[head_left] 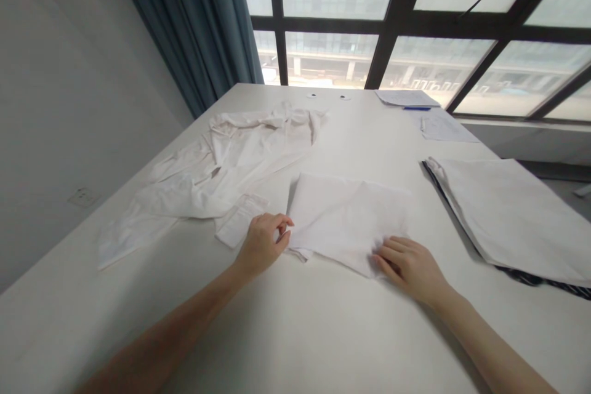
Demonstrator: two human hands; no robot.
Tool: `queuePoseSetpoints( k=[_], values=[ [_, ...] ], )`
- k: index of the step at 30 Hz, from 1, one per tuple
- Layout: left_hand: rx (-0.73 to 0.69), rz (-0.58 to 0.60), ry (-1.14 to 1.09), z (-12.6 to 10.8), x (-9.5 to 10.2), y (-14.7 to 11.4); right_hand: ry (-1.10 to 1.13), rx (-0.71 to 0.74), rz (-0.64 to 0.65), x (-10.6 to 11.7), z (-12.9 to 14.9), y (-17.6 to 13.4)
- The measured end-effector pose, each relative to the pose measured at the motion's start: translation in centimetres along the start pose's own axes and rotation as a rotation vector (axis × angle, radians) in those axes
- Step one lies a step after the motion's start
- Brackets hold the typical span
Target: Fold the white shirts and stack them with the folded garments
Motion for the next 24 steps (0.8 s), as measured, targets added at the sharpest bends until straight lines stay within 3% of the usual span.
queuePoseSetpoints(
  k=[5,8,12,16,19,24],
  values=[
    [-0.168,0.101,0.006,-1.4,-0.3,-0.7,-0.190,-0.203,-0.062,0.1,-2.8,-0.4],
    [-0.164,0.082,0.013,-1.6,-0.5,-0.9,-0.261,-0.238,-0.143,0.4,-3.1,-0.6],
    [-0.066,0.024,-0.028,-1.0,-0.7,-0.7,-0.088,-0.007,-0.213,0.6,0.3,0.0],
    [0.012,-0.033,-0.085,-0.6,-0.5,-0.4,0.030,0.224,-0.040,-0.4,4.9,0.7],
    [0.054,-0.055,-0.163,-0.6,-0.2,-0.3,0.025,0.256,0.064,-1.2,6.4,0.9],
    [0.014,-0.068,-0.171,-0.7,-0.3,-0.1,0.038,0.233,0.095,-1.7,6.2,0.7]
  ],
)
Point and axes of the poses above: each hand's wrist, its own y-axis towards the middle knuckle, its own x-axis out of the back of the hand, z = x × y, the point moved 2 cm from there along y, towards the middle knuckle, and after that the axes turned 1 degree about -z, right-handed, at the moved point
